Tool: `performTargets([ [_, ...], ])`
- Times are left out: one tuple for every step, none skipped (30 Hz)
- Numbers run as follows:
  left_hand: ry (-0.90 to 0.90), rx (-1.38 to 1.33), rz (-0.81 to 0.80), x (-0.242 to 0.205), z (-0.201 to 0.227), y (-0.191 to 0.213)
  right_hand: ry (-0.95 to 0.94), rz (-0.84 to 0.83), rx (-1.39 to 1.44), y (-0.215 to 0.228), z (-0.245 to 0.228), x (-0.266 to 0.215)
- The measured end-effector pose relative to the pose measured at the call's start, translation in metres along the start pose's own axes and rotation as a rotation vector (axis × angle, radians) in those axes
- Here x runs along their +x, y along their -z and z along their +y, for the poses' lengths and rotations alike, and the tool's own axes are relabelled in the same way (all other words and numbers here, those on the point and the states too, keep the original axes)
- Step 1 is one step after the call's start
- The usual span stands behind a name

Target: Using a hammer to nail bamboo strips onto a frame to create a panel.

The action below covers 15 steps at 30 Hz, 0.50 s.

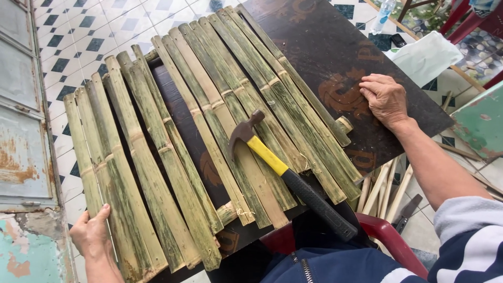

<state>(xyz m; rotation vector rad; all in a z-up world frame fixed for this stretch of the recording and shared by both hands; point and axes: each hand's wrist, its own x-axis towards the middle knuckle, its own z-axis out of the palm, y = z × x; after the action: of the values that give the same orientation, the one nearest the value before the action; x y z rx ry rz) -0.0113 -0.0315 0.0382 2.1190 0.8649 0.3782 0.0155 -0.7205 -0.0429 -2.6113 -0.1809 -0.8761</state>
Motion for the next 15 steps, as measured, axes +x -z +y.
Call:
performTargets([
  [0.000, -0.004, 0.004, 0.001, 0.000, 0.000, 0.005, 0.002, 0.001, 0.001, -0.001, 0.000],
  [0.004, -0.030, 0.003, 0.002, 0.000, -0.001, 0.000, -0.001, -0.019, 0.002, -0.001, 0.000],
  [0.010, -0.054, 0.004, 0.002, -0.001, 0.001, -0.004, -0.008, -0.038, 0.001, -0.003, 0.000],
  [0.013, -0.055, 0.009, 0.002, 0.000, 0.000, 0.001, -0.009, -0.034, 0.002, -0.003, 0.000],
  [0.019, -0.074, 0.005, 0.003, 0.001, 0.001, 0.015, -0.003, -0.059, 0.001, -0.003, 0.000],
  [0.026, -0.094, 0.000, 0.004, 0.003, 0.001, 0.028, 0.003, -0.084, 0.000, -0.003, 0.000],
  [0.029, -0.092, 0.004, -0.003, 0.012, 0.004, 0.031, 0.000, -0.079, -0.001, -0.003, -0.001],
  [0.070, -0.102, -0.025, -0.009, 0.021, 0.007, 0.026, 0.001, -0.078, -0.002, -0.003, -0.002],
  [0.107, -0.115, -0.059, -0.014, 0.032, 0.007, 0.020, 0.006, -0.082, -0.002, -0.001, -0.002],
  [0.106, -0.117, -0.058, -0.015, 0.042, 0.008, 0.021, 0.007, -0.083, -0.002, -0.001, -0.002],
  [0.166, -0.114, -0.084, -0.018, 0.051, 0.009, 0.012, 0.004, -0.078, -0.002, -0.001, -0.001],
  [0.227, -0.111, -0.111, -0.021, 0.059, 0.010, 0.002, 0.000, -0.074, -0.003, -0.001, -0.001],
  [0.232, -0.110, -0.114, -0.011, 0.043, 0.009, 0.002, -0.006, -0.077, -0.003, -0.002, -0.001],
  [0.169, -0.112, -0.127, -0.002, 0.026, 0.008, 0.002, -0.002, -0.069, -0.004, -0.002, -0.001],
  [0.102, -0.116, -0.140, 0.009, 0.012, 0.005, 0.001, 0.007, -0.063, -0.004, -0.002, 0.000],
])
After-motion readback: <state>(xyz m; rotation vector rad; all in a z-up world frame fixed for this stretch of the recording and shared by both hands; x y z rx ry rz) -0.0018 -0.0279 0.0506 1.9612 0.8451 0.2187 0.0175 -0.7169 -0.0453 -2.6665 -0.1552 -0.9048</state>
